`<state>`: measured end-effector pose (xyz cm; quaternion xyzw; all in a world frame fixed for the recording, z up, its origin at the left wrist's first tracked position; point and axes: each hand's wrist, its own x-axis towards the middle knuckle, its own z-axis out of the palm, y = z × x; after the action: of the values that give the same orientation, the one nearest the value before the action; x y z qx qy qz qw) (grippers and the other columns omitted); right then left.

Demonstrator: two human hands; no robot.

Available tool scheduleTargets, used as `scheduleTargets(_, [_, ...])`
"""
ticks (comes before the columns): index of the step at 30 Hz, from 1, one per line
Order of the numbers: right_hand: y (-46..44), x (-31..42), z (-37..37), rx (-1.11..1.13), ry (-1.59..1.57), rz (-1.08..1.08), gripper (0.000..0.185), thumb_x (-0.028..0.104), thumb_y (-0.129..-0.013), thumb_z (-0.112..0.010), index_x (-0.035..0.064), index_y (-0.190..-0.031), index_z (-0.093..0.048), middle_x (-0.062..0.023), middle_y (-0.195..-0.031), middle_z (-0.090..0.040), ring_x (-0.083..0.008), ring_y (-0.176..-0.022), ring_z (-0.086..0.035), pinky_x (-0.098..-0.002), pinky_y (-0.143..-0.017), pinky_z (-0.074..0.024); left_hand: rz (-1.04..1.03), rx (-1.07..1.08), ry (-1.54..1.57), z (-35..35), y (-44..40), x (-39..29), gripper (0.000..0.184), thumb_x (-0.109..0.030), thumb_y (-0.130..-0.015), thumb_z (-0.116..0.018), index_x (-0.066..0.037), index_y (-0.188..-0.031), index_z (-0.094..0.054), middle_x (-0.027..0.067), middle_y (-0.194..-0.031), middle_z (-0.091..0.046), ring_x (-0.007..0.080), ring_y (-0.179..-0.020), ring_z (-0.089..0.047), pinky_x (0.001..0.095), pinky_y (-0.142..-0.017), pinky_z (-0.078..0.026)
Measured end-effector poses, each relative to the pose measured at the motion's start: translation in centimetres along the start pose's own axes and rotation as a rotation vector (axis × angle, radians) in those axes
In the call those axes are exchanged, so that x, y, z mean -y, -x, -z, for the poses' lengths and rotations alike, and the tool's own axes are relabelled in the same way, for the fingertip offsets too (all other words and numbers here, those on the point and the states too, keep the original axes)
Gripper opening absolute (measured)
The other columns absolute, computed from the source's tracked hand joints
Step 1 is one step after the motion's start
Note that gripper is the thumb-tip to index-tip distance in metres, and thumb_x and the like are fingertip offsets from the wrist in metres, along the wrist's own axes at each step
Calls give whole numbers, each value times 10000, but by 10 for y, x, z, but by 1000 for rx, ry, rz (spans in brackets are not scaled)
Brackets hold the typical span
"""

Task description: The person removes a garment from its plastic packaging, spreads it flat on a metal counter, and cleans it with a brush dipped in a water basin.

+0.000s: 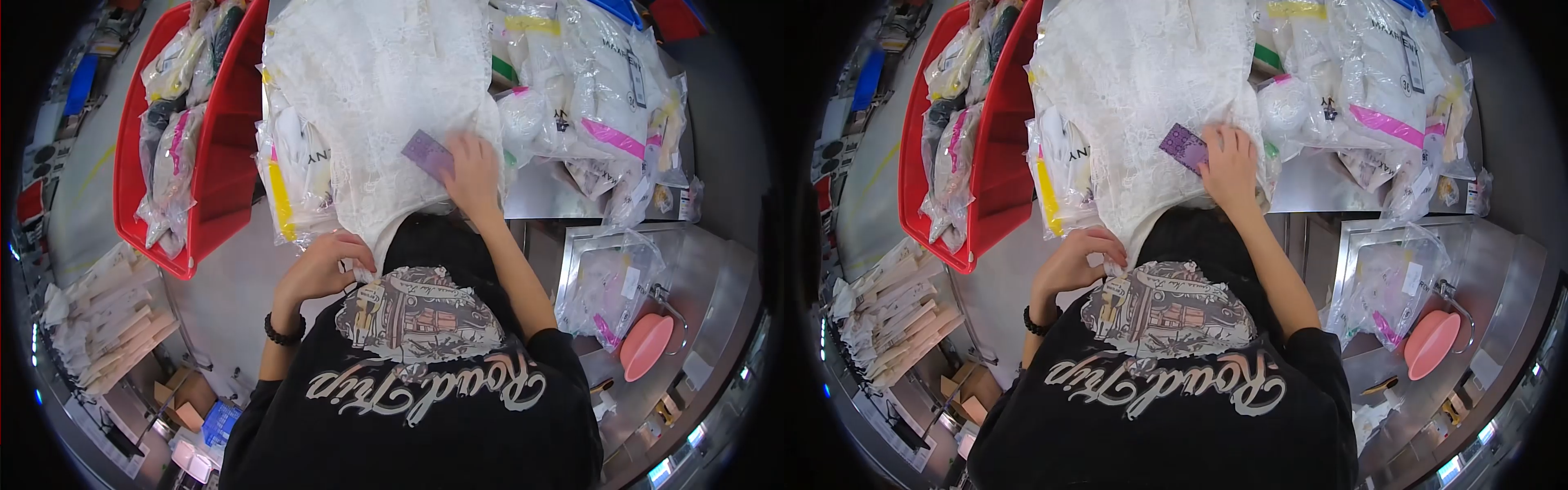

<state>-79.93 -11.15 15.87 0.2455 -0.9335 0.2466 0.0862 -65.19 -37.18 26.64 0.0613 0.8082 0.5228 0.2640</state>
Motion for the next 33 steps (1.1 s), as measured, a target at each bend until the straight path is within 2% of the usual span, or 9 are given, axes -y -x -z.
scheduleTargets(7, [11, -15, -7, 191, -101, 2, 401, 117, -726, -745, 90, -1117, -660, -80, -998, -659, -309, -1005, -570, -359, -854, -479, -42, -26, 64, 9, 3, 10, 340, 128, -593, -628, -80, -844, -727, 10, -872, -698, 226, -833, -603, 312, -782, -497])
scheduleTargets(9, [5, -19, 26, 340, -432, -285, 377, 111, -745, -760, 78, -1108, -664, -70, -945, -683, -249, -870, -622, -331, -799, -502, -53, -33, 78, 15, 0, 12, 337, 130, -597, -631, -78, -844, -727, 11, -870, -698, 223, -831, -605, 308, -780, -497])
scheduleTargets(12, [4, -45, 57, -126, -946, -579, 249, 67, -865, -711, 52, -1104, -644, -75, -940, -688, -137, -797, -625, -235, -755, -507, -64, -49, 115, 21, 3, 15, 328, 137, -609, -640, -74, -845, -726, 15, -867, -698, 215, -823, -610, 295, -772, -498])
scheduleTargets(14, [5, -66, 75, -383, -875, -723, 266, 127, -923, -683, 6, -1148, -607, -94, -985, -688, -136, -795, -645, -243, -721, -520, -62, -42, 122, 25, 2, 16, 321, 135, -612, -647, -72, -845, -726, 14, -865, -697, 212, -823, -610, 291, -769, -497])
scheduleTargets(17, [39, -91, 69, -301, -961, -1018, 289, 180, -933, -687, 19, -1157, -600, -88, -999, -676, -152, -800, -651, -245, -704, -521, -61, -38, 127, 33, -4, 15, 303, 131, -622, -668, -66, -845, -726, 12, -860, -697, 201, -822, -613, 282, -763, -494])
scheduleTargets(20, [81, -81, 36, 73, -612, -911, 420, 265, -873, -751, 33, -1181, -582, -101, -951, -672, -201, -817, -644, -298, -731, -517, -43, -59, 122, 39, -6, 4, 296, 125, -628, -679, -59, -855, -728, 18, -877, -698, 199, -829, -610, 284, -776, -490])
scheduleTargets(23, [91, -60, 19, 91, -633, -850, 583, 192, -825, -789, 8, -1302, -509, -159, -1070, -635, -215, -797, -645, -314, -737, -524, -36, -105, 107, 42, -11, -7, 290, 119, -634, -690, -53, -864, -730, 24, -894, -698, 198, -836, -608, 286, -788, -486])
scheduleTargets(27, [89, -34, 1, -282, -922, -809, 768, 89, -785, -791, -30, -1424, -382, -229, -1235, -539, -219, -741, -638, -315, -693, -531, -76, -311, 68, 38, -13, -16, 287, 27, -711, -697, -37, -990, -722, 43, -975, -702, 194, -875, -609, 301, -832, -481])
scheduleTargets(33, [83, -34, 6, -48, -592, -693, 817, -26, -776, -695, -55, -1482, -284, -240, -1226, -534, -188, -658, -612, -292, -582, -509, 61, -301, 364, 35, -6, -27, 346, -94, -782, -681, -26, -1120, -686, 65, -1052, -698, 202, -928, -617, 316, -872, -479])
